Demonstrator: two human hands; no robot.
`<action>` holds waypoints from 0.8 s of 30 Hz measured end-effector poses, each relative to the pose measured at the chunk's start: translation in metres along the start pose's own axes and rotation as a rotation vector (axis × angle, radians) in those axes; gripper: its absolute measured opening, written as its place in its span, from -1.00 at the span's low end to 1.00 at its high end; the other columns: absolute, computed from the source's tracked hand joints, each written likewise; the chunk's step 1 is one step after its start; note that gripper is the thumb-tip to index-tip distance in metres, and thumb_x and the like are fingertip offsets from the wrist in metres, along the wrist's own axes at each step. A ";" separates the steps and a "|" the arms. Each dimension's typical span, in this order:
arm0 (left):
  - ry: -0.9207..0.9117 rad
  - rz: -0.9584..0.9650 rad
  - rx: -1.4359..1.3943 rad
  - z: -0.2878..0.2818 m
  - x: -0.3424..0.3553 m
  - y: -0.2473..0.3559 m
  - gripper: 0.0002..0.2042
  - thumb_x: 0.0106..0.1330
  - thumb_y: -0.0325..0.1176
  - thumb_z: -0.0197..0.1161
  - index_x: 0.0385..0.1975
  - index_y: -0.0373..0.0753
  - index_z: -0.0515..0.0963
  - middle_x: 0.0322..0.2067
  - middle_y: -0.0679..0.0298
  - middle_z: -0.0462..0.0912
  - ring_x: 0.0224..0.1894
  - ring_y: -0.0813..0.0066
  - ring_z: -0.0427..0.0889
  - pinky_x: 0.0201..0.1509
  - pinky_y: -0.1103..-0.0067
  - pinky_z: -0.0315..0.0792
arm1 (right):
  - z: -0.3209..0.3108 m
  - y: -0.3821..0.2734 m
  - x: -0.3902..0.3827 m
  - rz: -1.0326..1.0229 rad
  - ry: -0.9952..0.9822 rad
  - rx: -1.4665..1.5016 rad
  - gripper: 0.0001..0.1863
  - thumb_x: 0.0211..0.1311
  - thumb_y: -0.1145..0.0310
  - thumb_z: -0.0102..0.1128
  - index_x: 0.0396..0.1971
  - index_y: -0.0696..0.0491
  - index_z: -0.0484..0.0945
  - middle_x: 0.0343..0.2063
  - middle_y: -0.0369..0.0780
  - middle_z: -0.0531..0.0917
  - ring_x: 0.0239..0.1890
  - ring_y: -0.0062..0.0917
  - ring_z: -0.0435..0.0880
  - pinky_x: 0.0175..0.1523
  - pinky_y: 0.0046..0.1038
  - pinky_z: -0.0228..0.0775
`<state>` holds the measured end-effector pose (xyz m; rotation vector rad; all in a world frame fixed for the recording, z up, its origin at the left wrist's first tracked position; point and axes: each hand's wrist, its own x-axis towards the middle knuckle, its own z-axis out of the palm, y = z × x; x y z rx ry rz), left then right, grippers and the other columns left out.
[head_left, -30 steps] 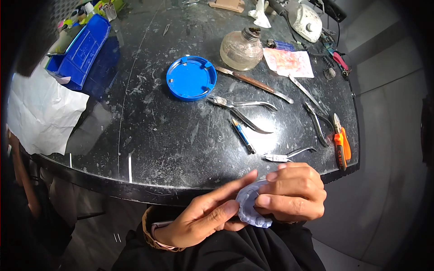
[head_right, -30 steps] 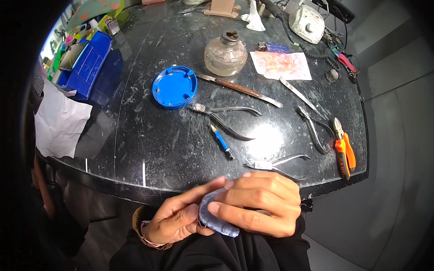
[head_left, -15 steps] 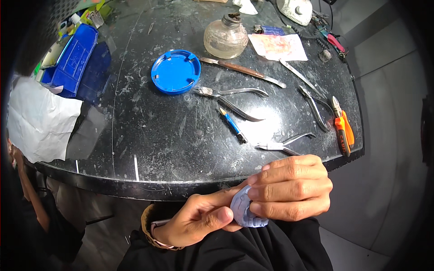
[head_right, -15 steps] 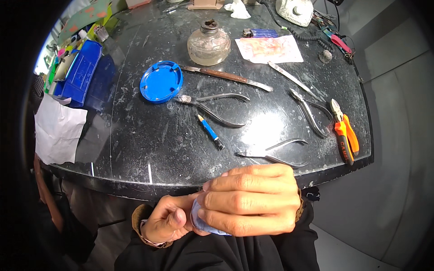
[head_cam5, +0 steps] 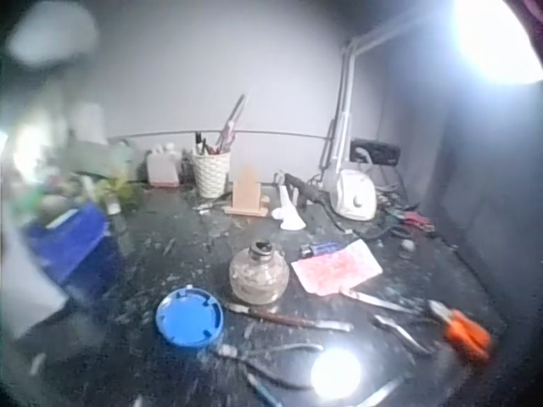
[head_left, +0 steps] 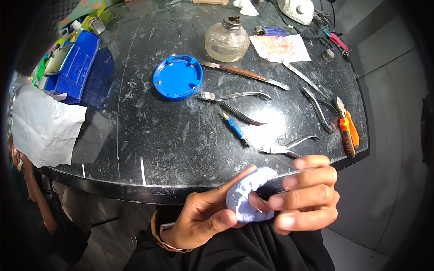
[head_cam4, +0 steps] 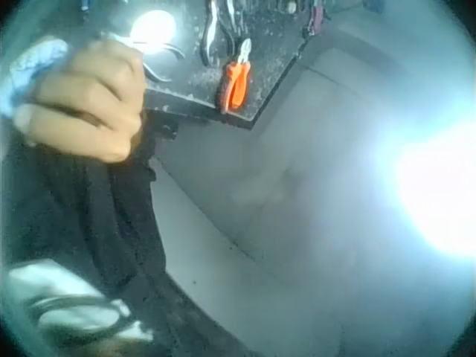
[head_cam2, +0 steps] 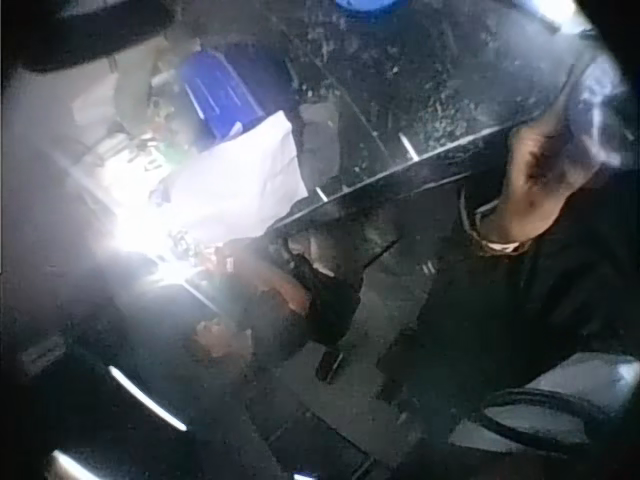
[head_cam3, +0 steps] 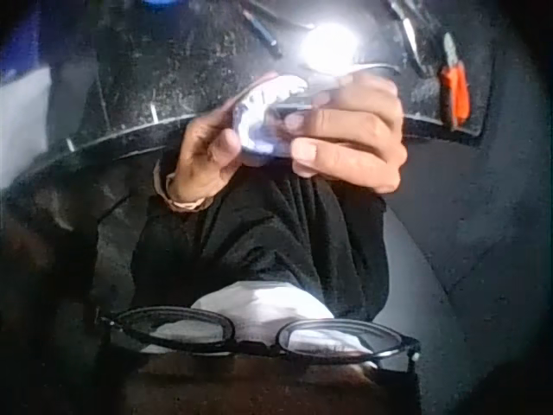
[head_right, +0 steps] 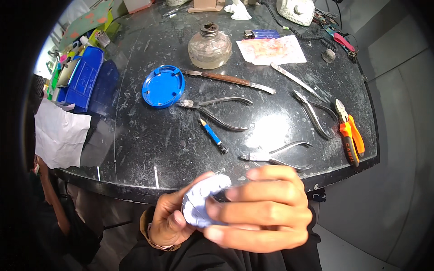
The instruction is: The person bends a thin metal wire with pliers, checks the fit by placing it against a dental cast of a lower jaw, and marks a point on the wire using a pencil.
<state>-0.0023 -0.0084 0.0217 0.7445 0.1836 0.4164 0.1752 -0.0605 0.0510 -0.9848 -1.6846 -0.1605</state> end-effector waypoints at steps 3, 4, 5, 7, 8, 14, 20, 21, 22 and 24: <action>0.033 0.046 -0.051 -0.003 -0.002 0.000 -0.35 0.28 -0.22 0.02 0.20 -0.46 -0.11 -0.01 0.12 0.40 0.04 0.49 0.35 0.10 0.55 0.25 | 0.011 -0.012 -0.013 0.155 0.028 -0.015 -0.78 -0.27 0.16 0.41 -0.53 -0.18 0.60 -0.50 -0.53 0.63 -0.37 -0.74 0.49 -0.14 -0.53 0.09; 0.051 0.069 -0.043 -0.004 -0.002 -0.001 -0.33 0.27 -0.21 0.03 0.20 -0.47 -0.14 -0.04 0.11 0.42 0.03 0.48 0.35 0.10 0.55 0.24 | 0.018 -0.017 -0.016 0.199 0.011 -0.079 -0.77 -0.30 0.15 0.42 -0.54 -0.18 0.61 -0.51 -0.54 0.63 -0.37 -0.75 0.49 -0.12 -0.53 0.08; 0.058 0.069 -0.039 -0.004 -0.001 -0.002 -0.33 0.27 -0.21 0.03 0.20 -0.47 -0.14 -0.04 0.11 0.42 0.03 0.48 0.35 0.10 0.55 0.24 | 0.025 -0.020 -0.017 0.253 0.024 -0.090 -0.77 -0.32 0.18 0.43 -0.55 -0.18 0.61 -0.53 -0.55 0.63 -0.39 -0.77 0.49 -0.08 -0.51 0.04; 0.104 0.172 -0.003 -0.001 0.001 -0.003 -0.32 0.27 -0.21 0.03 0.20 -0.49 -0.15 -0.05 0.10 0.42 0.03 0.47 0.35 0.16 0.50 0.16 | 0.031 -0.018 -0.021 0.267 0.030 -0.093 -0.76 -0.34 0.19 0.44 -0.55 -0.17 0.62 -0.53 -0.55 0.63 -0.39 -0.77 0.49 -0.07 -0.52 0.03; 0.099 0.167 -0.004 -0.001 0.002 -0.002 -0.32 0.27 -0.21 0.03 0.20 -0.49 -0.15 -0.05 0.10 0.42 0.03 0.47 0.35 0.16 0.50 0.16 | 0.032 -0.018 -0.022 0.281 0.035 -0.102 -0.75 -0.36 0.20 0.45 -0.54 -0.17 0.62 -0.53 -0.56 0.63 -0.40 -0.77 0.49 -0.05 -0.52 0.01; 0.063 0.209 0.025 -0.002 0.006 -0.003 -0.32 0.27 -0.20 0.02 0.20 -0.49 -0.14 0.02 0.07 0.36 0.07 0.47 0.31 0.19 0.52 0.11 | 0.027 -0.020 -0.016 0.302 0.000 -0.142 -0.76 -0.34 0.21 0.42 -0.52 -0.19 0.63 -0.50 -0.57 0.62 -0.40 -0.76 0.47 0.01 -0.48 -0.02; 0.086 0.211 0.078 0.002 0.008 -0.002 -0.34 0.28 -0.18 0.02 0.19 -0.50 -0.10 0.05 0.05 0.32 0.07 0.50 0.30 0.18 0.56 0.12 | 0.025 -0.022 -0.015 0.306 -0.045 -0.285 -0.77 -0.36 0.11 0.35 -0.54 -0.26 0.63 -0.46 -0.62 0.53 -0.41 -0.72 0.35 0.04 -0.40 -0.01; 0.191 0.195 0.107 0.009 0.005 0.002 -0.28 0.23 -0.11 0.06 0.18 -0.52 -0.09 -0.08 0.06 0.38 -0.05 0.50 0.36 0.04 0.59 0.21 | 0.028 -0.024 -0.013 0.302 -0.045 -0.286 -0.77 -0.37 0.10 0.35 -0.54 -0.28 0.63 -0.47 -0.62 0.50 -0.41 -0.71 0.32 0.04 -0.38 0.00; 0.277 0.167 0.122 0.011 0.007 0.002 -0.22 0.18 -0.03 0.10 0.17 -0.54 -0.07 -0.21 0.08 0.44 -0.16 0.50 0.41 -0.09 0.62 0.31 | 0.028 -0.023 -0.014 0.304 -0.044 -0.292 -0.77 -0.37 0.10 0.35 -0.54 -0.28 0.63 -0.47 -0.62 0.50 -0.41 -0.71 0.32 0.04 -0.38 0.00; 0.201 0.176 0.116 0.002 0.007 -0.002 -0.28 0.23 -0.11 0.06 0.18 -0.52 -0.07 -0.09 0.07 0.39 -0.06 0.51 0.36 0.03 0.60 0.22 | 0.030 -0.021 -0.017 0.329 -0.020 -0.314 -0.78 -0.37 0.11 0.36 -0.56 -0.29 0.62 -0.49 -0.60 0.49 -0.40 -0.70 0.33 0.04 -0.38 0.01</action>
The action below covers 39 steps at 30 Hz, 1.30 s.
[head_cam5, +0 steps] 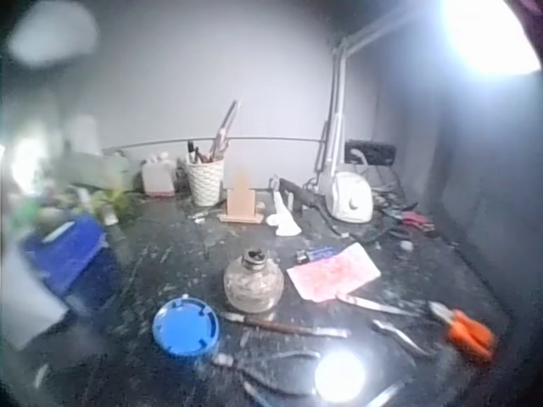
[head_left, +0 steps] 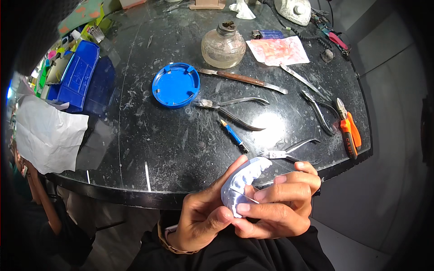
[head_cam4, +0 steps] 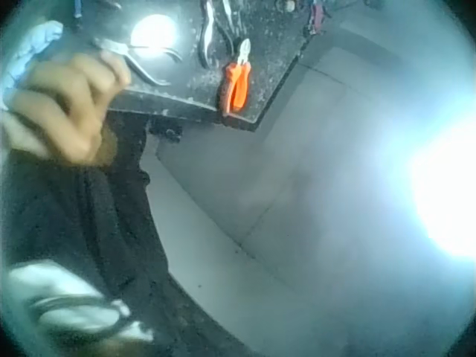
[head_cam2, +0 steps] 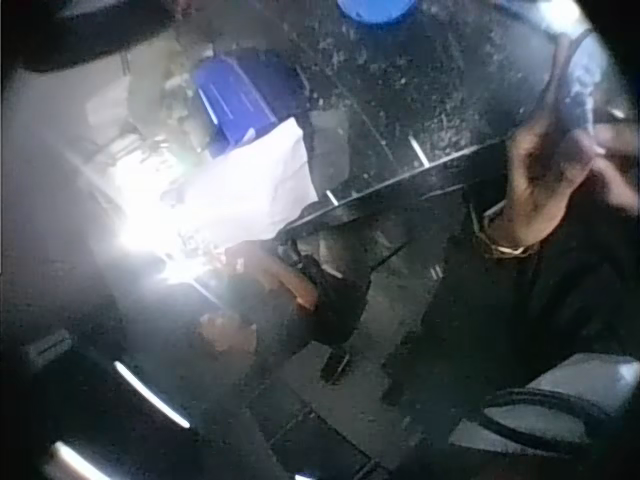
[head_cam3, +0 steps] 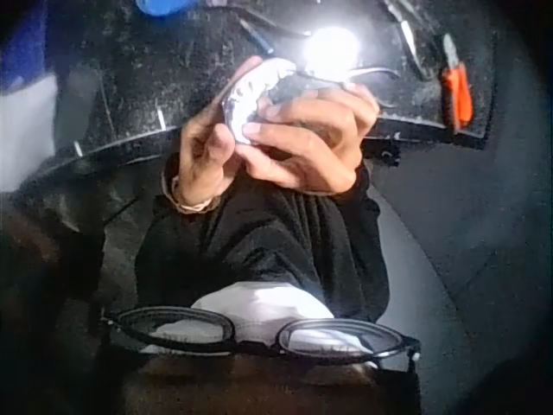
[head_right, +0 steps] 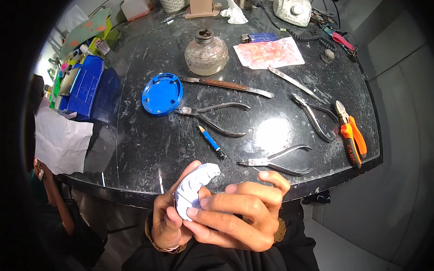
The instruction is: The person bends a thin metal wire with pliers, checks the fit by placing it against a dental cast of a lower jaw, and marks a point on the wire using a pencil.
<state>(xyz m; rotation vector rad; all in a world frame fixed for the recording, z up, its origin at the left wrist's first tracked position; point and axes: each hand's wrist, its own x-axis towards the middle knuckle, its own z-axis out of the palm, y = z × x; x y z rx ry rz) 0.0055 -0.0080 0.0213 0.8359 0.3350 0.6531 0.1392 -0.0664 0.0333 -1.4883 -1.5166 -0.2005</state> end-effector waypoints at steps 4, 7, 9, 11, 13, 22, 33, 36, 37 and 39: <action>-0.075 -0.019 -0.064 -0.006 -0.004 0.000 -0.37 0.28 -0.23 0.02 0.18 -0.50 -0.06 -0.01 0.09 0.39 0.04 0.53 0.32 0.16 0.58 0.14 | 0.005 0.000 -0.001 0.021 0.025 0.034 -0.75 -0.40 0.08 0.39 -0.55 -0.29 0.60 -0.49 -0.60 0.49 -0.39 -0.69 0.34 0.04 -0.37 0.02; -0.115 -0.087 -0.049 -0.003 -0.001 0.004 -0.40 0.28 -0.27 0.02 0.18 -0.50 -0.04 -0.08 0.10 0.44 0.00 0.51 0.37 0.13 0.54 0.19 | 0.000 0.008 -0.001 -0.023 0.085 0.174 -0.65 -0.44 0.02 0.43 -0.58 -0.25 0.47 -0.46 -0.56 0.53 -0.33 -0.66 0.39 0.06 -0.35 -0.02; -0.192 -0.111 -0.148 -0.004 0.001 0.001 -0.40 0.27 -0.27 0.02 0.18 -0.50 -0.04 -0.11 0.10 0.46 -0.03 0.48 0.40 0.11 0.51 0.22 | -0.003 0.015 0.005 -0.021 0.116 0.427 -0.49 -0.27 0.15 0.36 -0.32 -0.09 0.26 -0.37 -0.35 0.61 -0.26 -0.54 0.44 0.09 -0.29 -0.10; -0.219 -0.123 -0.227 -0.006 -0.001 -0.002 -0.46 0.27 -0.27 0.03 0.13 -0.51 0.09 -0.21 0.11 0.49 -0.09 0.41 0.45 0.07 0.45 0.26 | -0.003 0.023 0.011 0.009 -0.004 0.579 -0.45 -0.17 0.27 0.29 -0.21 0.00 0.14 -0.36 -0.21 0.63 -0.19 -0.47 0.47 0.11 -0.25 -0.14; -0.248 -0.115 -0.227 -0.008 -0.002 -0.003 -0.52 0.27 -0.28 0.03 0.08 -0.50 0.17 -0.22 0.12 0.49 -0.09 0.41 0.44 0.06 0.45 0.26 | -0.006 0.029 0.016 0.067 -0.181 0.743 -0.46 -0.10 0.39 0.22 -0.17 0.06 0.08 -0.39 -0.12 0.63 -0.11 -0.40 0.50 0.13 -0.22 -0.18; -0.337 -0.178 -0.188 -0.012 0.000 -0.004 -0.64 0.26 -0.29 0.05 -0.09 -0.47 0.34 -0.17 0.14 0.46 -0.07 0.47 0.41 0.04 0.52 0.27 | -0.002 0.032 0.022 0.039 -0.206 0.979 -0.37 -0.19 0.59 0.19 -0.11 0.18 0.02 -0.50 -0.13 0.60 -0.52 -0.52 0.56 -0.10 -0.47 0.20; -0.348 -0.257 -0.163 -0.008 -0.001 0.000 -0.62 0.29 -0.26 -0.01 -0.06 -0.49 0.33 -0.13 0.12 0.43 -0.04 0.48 0.38 0.06 0.53 0.24 | -0.008 0.034 0.020 -0.019 -0.200 0.894 -0.32 -0.23 0.59 0.17 -0.07 0.15 -0.02 -0.57 -0.14 0.60 -0.50 -0.49 0.56 -0.08 -0.41 0.14; -0.315 -0.297 -0.145 -0.008 -0.003 0.002 -0.62 0.29 -0.26 -0.02 -0.08 -0.48 0.35 -0.13 0.11 0.42 -0.03 0.47 0.37 0.07 0.51 0.23 | -0.011 0.034 0.022 -0.010 -0.294 0.863 -0.25 -0.26 0.55 0.18 -0.04 0.10 -0.07 -0.62 -0.17 0.60 -0.49 -0.46 0.56 0.10 -0.34 0.03; -0.314 -0.300 -0.145 -0.009 -0.002 0.002 -0.62 0.29 -0.26 -0.02 -0.08 -0.48 0.35 -0.13 0.11 0.42 -0.03 0.47 0.37 0.07 0.51 0.23 | -0.012 0.034 0.021 0.002 -0.313 0.855 -0.25 -0.26 0.55 0.20 -0.04 0.10 -0.07 -0.62 -0.16 0.60 -0.49 -0.45 0.56 0.10 -0.33 0.03; -0.356 -0.277 -0.177 -0.012 -0.001 -0.001 -0.56 0.26 -0.27 0.00 0.02 -0.50 0.26 -0.14 0.11 0.43 -0.03 0.43 0.37 0.08 0.46 0.22 | -0.009 0.036 0.020 -0.005 -0.289 0.868 -0.26 -0.24 0.51 0.21 -0.04 0.10 -0.06 -0.60 -0.16 0.60 -0.46 -0.44 0.55 0.11 -0.31 0.02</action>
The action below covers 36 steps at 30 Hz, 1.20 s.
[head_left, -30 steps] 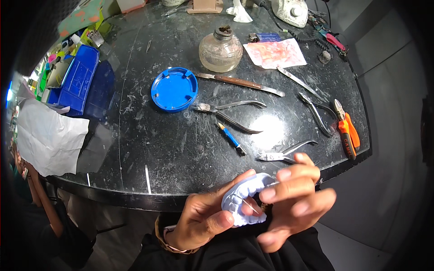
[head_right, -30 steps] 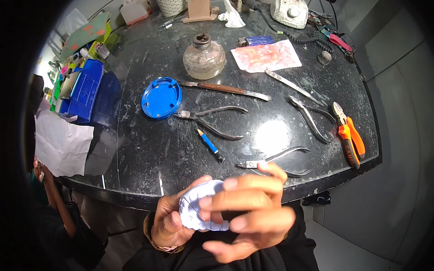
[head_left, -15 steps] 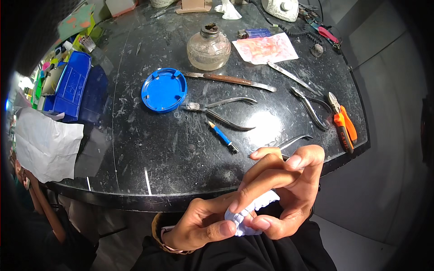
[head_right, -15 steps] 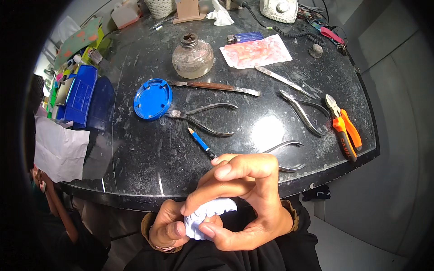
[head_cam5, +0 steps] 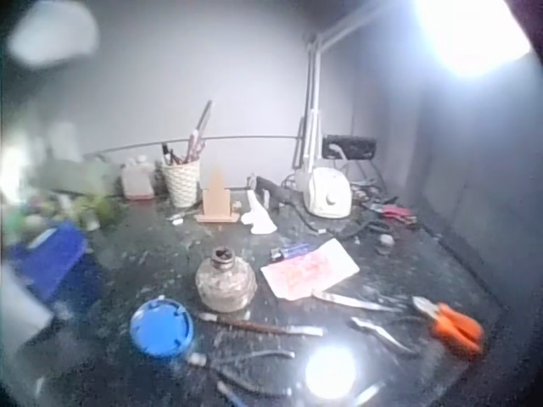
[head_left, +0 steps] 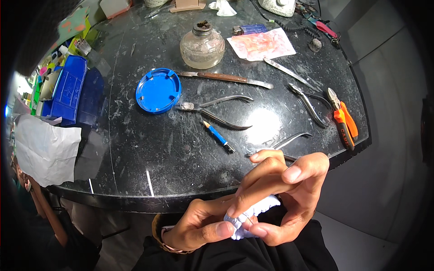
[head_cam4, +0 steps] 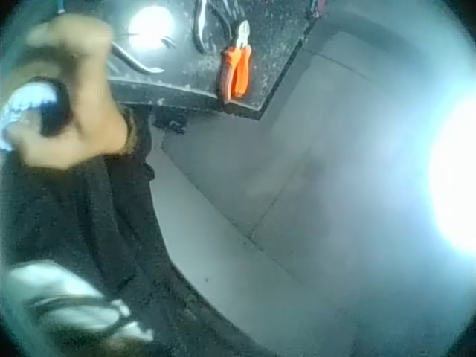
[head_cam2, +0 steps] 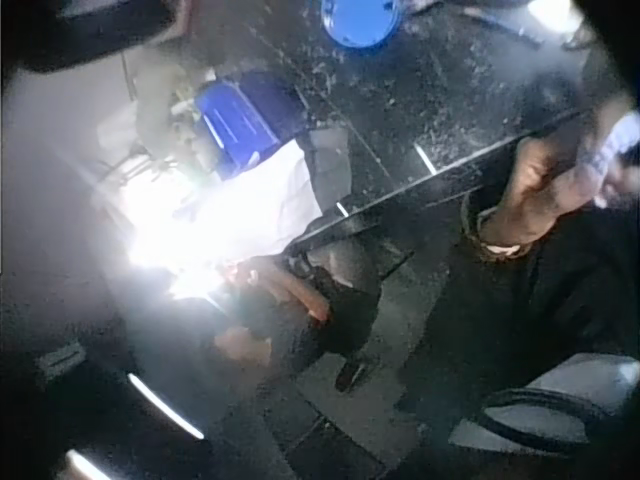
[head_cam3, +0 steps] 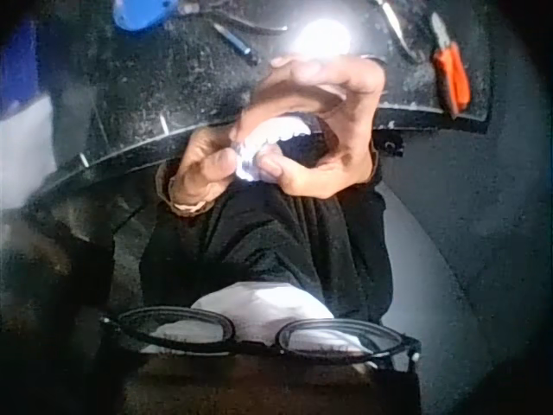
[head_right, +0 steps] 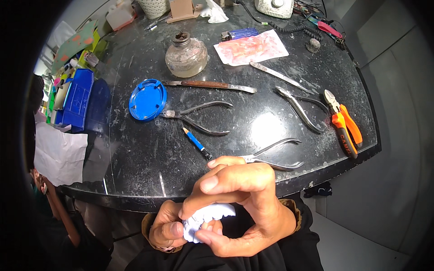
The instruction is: The person bends a thin metal wire with pliers, checks the fit by placing it against a dental cast of a lower jaw, and marks a point on the wire using a pencil.
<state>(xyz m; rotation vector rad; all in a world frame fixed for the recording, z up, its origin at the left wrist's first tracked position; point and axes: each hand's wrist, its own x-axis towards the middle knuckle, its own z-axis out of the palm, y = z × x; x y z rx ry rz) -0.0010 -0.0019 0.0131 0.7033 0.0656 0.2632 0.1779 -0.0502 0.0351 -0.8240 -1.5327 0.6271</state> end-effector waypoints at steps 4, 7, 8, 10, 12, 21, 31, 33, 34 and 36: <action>0.082 0.091 -0.242 0.010 0.005 -0.005 -0.36 0.20 -0.28 0.06 0.18 -0.51 -0.03 -0.21 0.07 0.49 -0.04 0.33 0.42 0.09 0.40 0.23 | -0.001 0.002 -0.005 -0.258 0.254 -0.261 -0.26 -0.10 0.26 0.22 0.04 0.09 -0.02 -0.59 -0.28 0.59 -0.27 -0.44 0.47 0.10 -0.22 0.02; 0.202 0.238 -0.157 0.014 0.014 -0.010 -0.35 0.17 -0.15 0.08 0.19 -0.34 0.05 -0.36 0.06 0.45 -0.18 0.17 0.43 -0.07 0.29 0.39 | 0.017 -0.003 -0.028 -0.440 0.505 -0.627 -0.17 -0.12 0.09 0.32 0.06 0.02 -0.02 -0.63 -0.51 0.55 -0.32 -0.60 0.38 0.02 -0.31 -0.01; 0.220 0.264 -0.121 0.014 0.013 -0.011 -0.34 0.16 -0.13 0.09 0.20 -0.31 0.04 -0.35 0.08 0.45 -0.16 0.19 0.41 -0.09 0.34 0.40 | 0.020 -0.007 -0.031 -0.400 0.428 -0.717 -0.11 -0.20 0.02 0.37 0.05 -0.01 -0.01 -0.64 -0.59 0.53 -0.35 -0.66 0.35 0.00 -0.36 -0.04; 0.258 0.280 -0.097 0.014 0.011 -0.010 -0.34 0.16 -0.12 0.09 0.20 -0.30 0.04 -0.34 0.09 0.46 -0.16 0.20 0.41 -0.09 0.36 0.39 | 0.028 -0.003 -0.033 -0.331 0.393 -0.806 -0.04 -0.28 -0.03 0.41 0.03 -0.04 -0.08 -0.66 -0.65 0.51 -0.41 -0.74 0.30 -0.02 -0.41 -0.05; 0.267 0.279 -0.068 0.020 0.016 -0.009 -0.34 0.16 -0.10 0.09 0.21 -0.26 0.05 -0.34 0.12 0.46 -0.16 0.25 0.39 -0.09 0.44 0.34 | 0.035 -0.004 -0.031 -0.230 0.471 -0.892 -0.02 -0.30 -0.04 0.42 0.00 -0.05 -0.12 -0.66 -0.70 0.50 -0.50 -0.80 0.25 -0.08 -0.45 -0.03; 0.117 0.399 -0.207 0.013 0.012 -0.017 -0.30 0.20 -0.26 0.10 0.20 -0.48 -0.13 -0.10 0.07 0.45 0.07 0.21 0.33 0.19 0.31 0.13 | 0.032 -0.014 -0.026 -0.171 0.347 -0.853 -0.01 -0.36 0.04 0.48 -0.03 -0.09 -0.12 -0.65 -0.65 0.52 -0.55 -0.81 0.27 -0.12 -0.46 -0.02; 0.360 0.316 0.008 0.023 0.011 -0.008 -0.32 0.17 -0.05 0.11 0.24 -0.15 0.03 -0.30 0.22 0.38 -0.20 0.36 0.31 -0.19 0.53 0.32 | 0.049 -0.001 -0.020 -0.219 0.436 -0.828 0.12 -0.31 -0.01 0.43 0.14 -0.02 -0.21 -0.65 -0.58 0.51 -0.52 -0.73 0.28 -0.08 -0.39 -0.03; 0.326 0.274 -0.011 0.024 0.014 -0.008 -0.33 0.16 -0.05 0.11 0.23 -0.14 0.04 -0.29 0.20 0.36 -0.27 0.41 0.30 -0.33 0.59 0.32 | 0.049 -0.002 -0.020 -0.192 0.452 -0.904 0.22 -0.28 -0.06 0.36 0.21 0.10 -0.36 -0.63 -0.56 0.53 -0.52 -0.70 0.26 -0.07 -0.37 -0.03; 0.199 0.365 -0.157 0.017 0.015 -0.014 -0.33 0.18 -0.19 0.10 0.21 -0.32 -0.05 -0.12 0.07 0.33 -0.08 0.36 0.31 -0.05 0.52 0.21 | 0.047 -0.003 -0.020 -0.169 0.446 -0.925 0.24 -0.27 -0.05 0.35 0.21 0.14 -0.38 -0.62 -0.55 0.54 -0.52 -0.70 0.26 -0.09 -0.37 -0.03; 0.077 0.445 -0.297 0.011 0.012 -0.019 -0.31 0.21 -0.32 0.10 0.19 -0.50 -0.14 0.06 -0.06 0.30 0.12 0.32 0.31 0.23 0.45 0.10 | 0.049 -0.001 -0.019 -0.173 0.481 -0.903 0.24 -0.27 -0.03 0.35 0.21 0.19 -0.38 -0.62 -0.54 0.56 -0.52 -0.70 0.26 -0.11 -0.36 -0.03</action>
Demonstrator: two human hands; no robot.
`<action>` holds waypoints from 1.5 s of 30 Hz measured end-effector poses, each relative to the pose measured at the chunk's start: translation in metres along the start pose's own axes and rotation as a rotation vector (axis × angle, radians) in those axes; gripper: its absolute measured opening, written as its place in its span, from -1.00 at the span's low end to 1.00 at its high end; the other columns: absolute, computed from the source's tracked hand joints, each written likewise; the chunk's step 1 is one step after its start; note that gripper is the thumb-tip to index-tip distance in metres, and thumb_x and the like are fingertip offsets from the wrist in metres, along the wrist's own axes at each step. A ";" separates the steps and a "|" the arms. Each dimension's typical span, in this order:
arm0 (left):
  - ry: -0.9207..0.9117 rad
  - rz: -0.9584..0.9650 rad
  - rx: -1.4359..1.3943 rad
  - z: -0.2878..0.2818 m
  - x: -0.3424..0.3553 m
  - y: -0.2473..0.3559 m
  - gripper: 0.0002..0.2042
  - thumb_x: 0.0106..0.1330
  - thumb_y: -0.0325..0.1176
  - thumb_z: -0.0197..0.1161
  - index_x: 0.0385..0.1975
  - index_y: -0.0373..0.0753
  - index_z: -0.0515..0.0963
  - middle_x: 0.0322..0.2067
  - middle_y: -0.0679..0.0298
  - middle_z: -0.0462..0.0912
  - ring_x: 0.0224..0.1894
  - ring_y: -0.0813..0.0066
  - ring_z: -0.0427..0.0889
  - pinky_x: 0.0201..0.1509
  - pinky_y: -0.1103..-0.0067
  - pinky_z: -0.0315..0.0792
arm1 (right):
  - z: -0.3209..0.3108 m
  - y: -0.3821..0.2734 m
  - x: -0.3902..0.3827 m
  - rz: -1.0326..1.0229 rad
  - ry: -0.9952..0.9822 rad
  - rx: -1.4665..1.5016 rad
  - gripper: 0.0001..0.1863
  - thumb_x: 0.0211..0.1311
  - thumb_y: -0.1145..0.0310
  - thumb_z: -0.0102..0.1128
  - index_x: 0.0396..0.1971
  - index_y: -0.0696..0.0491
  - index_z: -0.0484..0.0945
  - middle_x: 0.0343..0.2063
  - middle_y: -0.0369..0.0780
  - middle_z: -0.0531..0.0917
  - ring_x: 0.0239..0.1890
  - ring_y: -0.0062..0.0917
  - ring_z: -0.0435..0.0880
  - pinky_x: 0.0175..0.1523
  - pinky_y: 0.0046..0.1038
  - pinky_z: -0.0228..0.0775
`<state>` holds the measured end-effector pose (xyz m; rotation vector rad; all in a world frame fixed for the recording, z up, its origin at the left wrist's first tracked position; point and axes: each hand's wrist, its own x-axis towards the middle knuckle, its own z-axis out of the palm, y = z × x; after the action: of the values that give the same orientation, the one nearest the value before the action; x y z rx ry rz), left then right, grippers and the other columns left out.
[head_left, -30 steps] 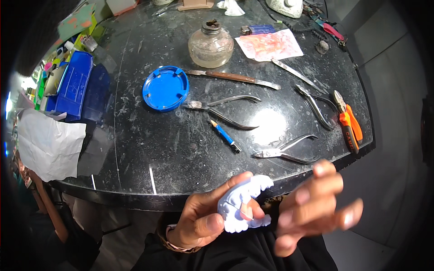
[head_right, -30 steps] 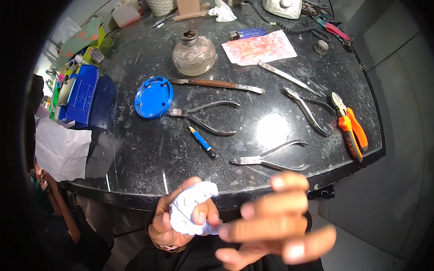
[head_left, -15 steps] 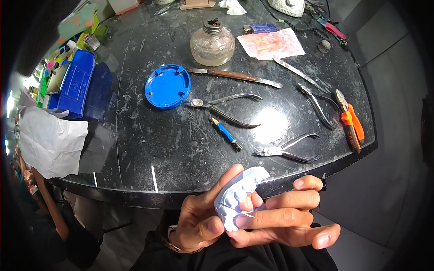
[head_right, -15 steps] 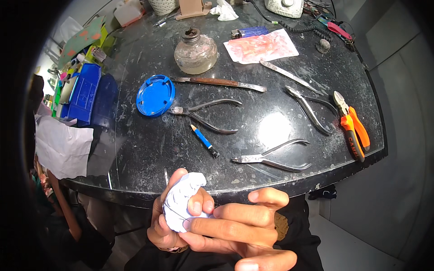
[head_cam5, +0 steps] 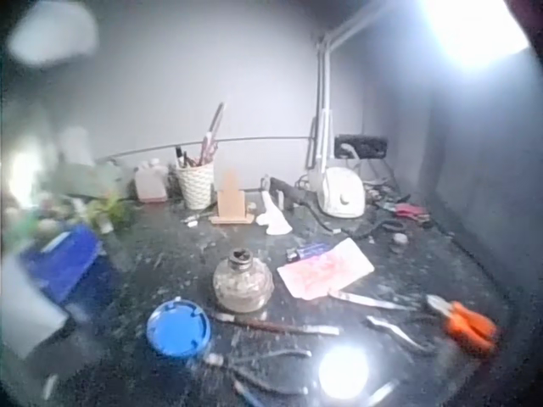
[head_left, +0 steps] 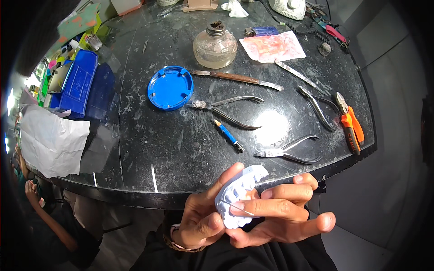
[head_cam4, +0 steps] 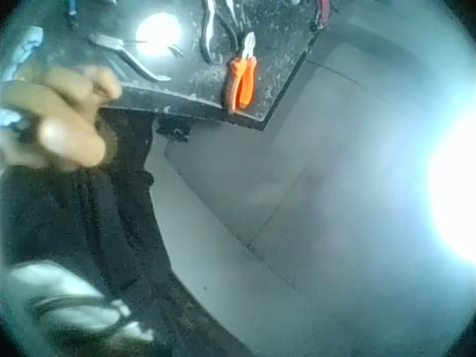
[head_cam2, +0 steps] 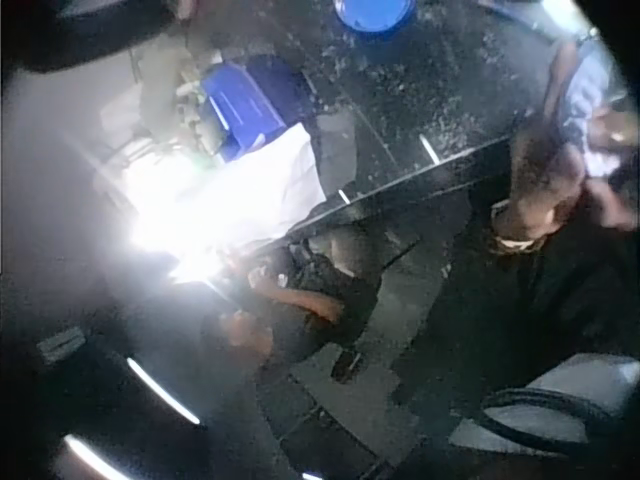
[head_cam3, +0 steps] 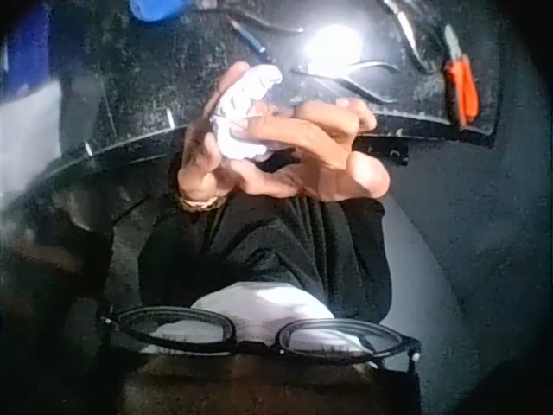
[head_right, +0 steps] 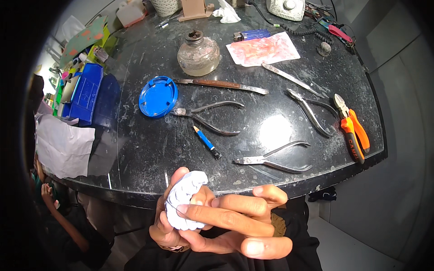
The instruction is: The person bends a thin metal wire with pliers, checks the fit by placing it against a dental cast of a lower jaw, and marks a point on the wire using a pencil.
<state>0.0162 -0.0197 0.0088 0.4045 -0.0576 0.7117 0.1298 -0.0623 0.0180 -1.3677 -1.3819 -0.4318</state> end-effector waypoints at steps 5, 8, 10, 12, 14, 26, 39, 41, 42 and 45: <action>0.209 -0.081 0.349 0.015 0.002 0.005 -0.34 0.16 -0.07 0.11 0.23 -0.14 0.05 -0.27 0.18 0.35 -0.26 0.39 0.31 -0.39 0.62 0.31 | 0.002 0.009 -0.005 -0.044 0.000 0.103 0.19 -0.24 0.04 0.35 0.21 0.24 -0.33 -0.64 -0.55 0.56 -0.53 -0.71 0.26 -0.10 -0.40 -0.04; 0.226 -0.091 0.323 0.016 0.002 0.005 -0.34 0.15 -0.08 0.12 0.23 -0.14 0.06 -0.28 0.18 0.36 -0.24 0.37 0.31 -0.30 0.59 0.31 | -0.006 0.011 -0.003 -0.075 -0.052 0.107 0.17 -0.22 0.07 0.35 0.21 0.25 -0.32 -0.65 -0.57 0.55 -0.54 -0.73 0.26 -0.08 -0.41 -0.04; 0.208 -0.081 0.319 0.016 0.003 0.004 -0.34 0.14 -0.09 0.13 0.22 -0.14 0.07 -0.30 0.18 0.37 -0.23 0.36 0.31 -0.20 0.54 0.29 | -0.005 0.005 0.000 -0.092 -0.095 0.095 0.16 -0.21 0.09 0.35 0.21 0.25 -0.32 -0.65 -0.58 0.55 -0.54 -0.74 0.26 -0.07 -0.42 -0.04; 0.213 -0.100 0.311 0.017 0.003 0.004 -0.34 0.14 -0.09 0.14 0.22 -0.14 0.08 -0.31 0.18 0.37 -0.23 0.36 0.31 -0.16 0.52 0.28 | 0.009 -0.004 0.001 0.118 0.165 0.185 -0.20 -0.24 0.24 0.42 -0.16 0.00 -0.07 -0.61 -0.51 0.62 -0.51 -0.78 0.41 -0.06 -0.51 -0.03; 0.227 -0.105 0.312 0.017 0.000 0.007 -0.34 0.14 -0.10 0.14 0.22 -0.14 0.08 -0.31 0.18 0.37 -0.23 0.36 0.32 -0.13 0.50 0.27 | 0.016 -0.004 0.001 0.090 0.224 0.127 -0.08 -0.24 0.19 0.40 -0.03 0.07 -0.15 -0.63 -0.54 0.58 -0.51 -0.78 0.38 -0.01 -0.47 -0.04; 0.191 -0.090 0.335 0.014 0.000 0.008 -0.36 0.16 -0.12 0.10 0.22 -0.20 0.06 -0.35 0.18 0.39 -0.27 0.40 0.32 -0.16 0.53 0.26 | 0.005 0.004 -0.003 -0.071 0.082 0.179 0.20 -0.28 0.19 0.40 0.23 0.17 -0.34 -0.66 -0.59 0.50 -0.49 -0.77 0.38 0.13 -0.37 -0.10; -0.024 -0.335 0.100 -0.003 -0.005 0.019 -0.43 0.22 -0.35 0.05 0.17 -0.46 0.03 -0.17 0.11 0.46 -0.05 0.46 0.39 0.10 0.50 0.21 | -0.013 0.025 0.020 0.122 -0.157 0.664 -0.02 -0.06 0.19 0.19 0.16 0.19 -0.33 -0.58 -0.28 0.63 -0.30 -0.52 0.47 0.00 -0.38 0.00; -0.084 -0.333 0.215 -0.003 -0.005 0.021 -0.52 0.23 -0.32 0.04 0.08 -0.49 0.20 -0.17 0.12 0.45 -0.08 0.47 0.40 0.06 0.52 0.23 | -0.016 0.030 0.027 0.171 -0.325 0.705 0.05 -0.06 0.18 0.18 0.20 0.22 -0.42 -0.58 -0.26 0.63 -0.33 -0.52 0.49 -0.05 -0.42 0.03; -0.118 -0.375 0.253 -0.005 -0.003 0.024 -0.61 0.24 -0.29 0.04 -0.06 -0.49 0.33 -0.18 0.13 0.45 -0.10 0.48 0.39 0.03 0.54 0.23 | -0.015 0.031 0.029 0.173 -0.387 0.787 0.08 -0.10 0.21 0.22 0.19 0.21 -0.43 -0.57 -0.25 0.63 -0.34 -0.51 0.50 -0.09 -0.45 0.05; -0.177 -0.400 0.287 -0.007 0.002 0.023 -0.65 0.24 -0.29 0.03 -0.12 -0.48 0.36 -0.17 0.12 0.43 -0.09 0.49 0.38 0.01 0.55 0.23 | -0.013 0.036 0.035 0.126 -0.422 0.939 -0.03 -0.22 0.50 0.29 0.10 0.23 -0.27 -0.56 -0.18 0.61 -0.47 -0.45 0.57 -0.28 -0.51 0.33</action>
<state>0.0020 -0.0003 0.0104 0.7308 -0.0396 0.2861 0.1751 -0.0467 0.0371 -0.7532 -1.5199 0.5792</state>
